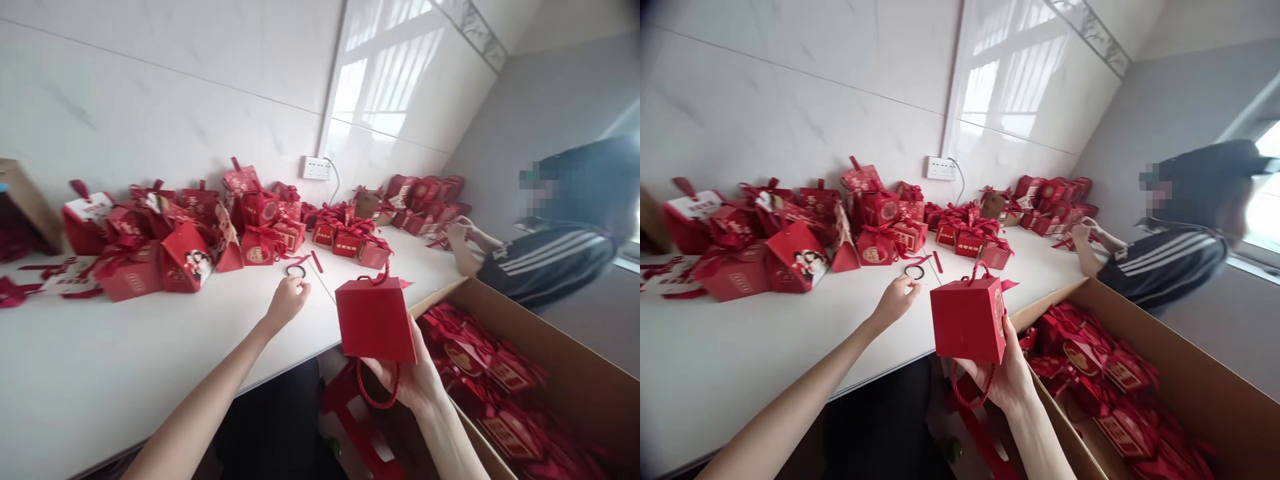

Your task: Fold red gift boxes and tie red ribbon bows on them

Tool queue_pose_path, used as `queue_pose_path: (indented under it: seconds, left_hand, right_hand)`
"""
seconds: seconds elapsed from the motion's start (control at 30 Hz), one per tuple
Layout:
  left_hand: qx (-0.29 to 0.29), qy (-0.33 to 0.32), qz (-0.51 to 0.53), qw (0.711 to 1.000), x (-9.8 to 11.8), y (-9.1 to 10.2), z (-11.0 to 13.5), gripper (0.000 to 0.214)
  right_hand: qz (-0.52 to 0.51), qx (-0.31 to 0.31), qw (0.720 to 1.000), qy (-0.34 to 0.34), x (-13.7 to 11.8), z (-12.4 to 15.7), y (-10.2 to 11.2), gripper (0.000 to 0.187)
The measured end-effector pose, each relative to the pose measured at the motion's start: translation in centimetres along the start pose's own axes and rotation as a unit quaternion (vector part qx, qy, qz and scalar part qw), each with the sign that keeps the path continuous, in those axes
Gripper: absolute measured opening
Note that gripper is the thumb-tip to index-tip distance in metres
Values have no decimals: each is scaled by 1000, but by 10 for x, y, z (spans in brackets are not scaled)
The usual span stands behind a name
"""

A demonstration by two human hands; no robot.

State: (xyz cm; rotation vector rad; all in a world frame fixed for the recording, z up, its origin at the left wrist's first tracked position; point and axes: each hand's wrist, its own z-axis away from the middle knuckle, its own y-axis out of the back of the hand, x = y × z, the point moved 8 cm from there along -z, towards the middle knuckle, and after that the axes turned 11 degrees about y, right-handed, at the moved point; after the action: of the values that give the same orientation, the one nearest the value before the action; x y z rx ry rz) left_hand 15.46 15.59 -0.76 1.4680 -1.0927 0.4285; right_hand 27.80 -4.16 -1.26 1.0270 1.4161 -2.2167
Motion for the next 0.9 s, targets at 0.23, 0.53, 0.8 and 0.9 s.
queue_pose_path:
  seconds: [0.23, 0.53, 0.8, 0.9]
  left_hand:
    - [-45, -71, 0, 996, 19, -67, -26, 17]
    - [-61, -129, -60, 988, 8, -66, -19, 23]
    - [-85, -130, -116, 981, 12, -70, -15, 23]
    - [-93, -116, -122, 981, 8, -71, -16, 21]
  right_hand:
    - [95, 110, 983, 112, -58, 36, 81, 46]
    - [754, 338, 484, 288, -216, 117, 247, 82]
    - [741, 390, 498, 224, -258, 103, 373, 75]
    - [710, 365, 555, 234, -244, 86, 396, 80]
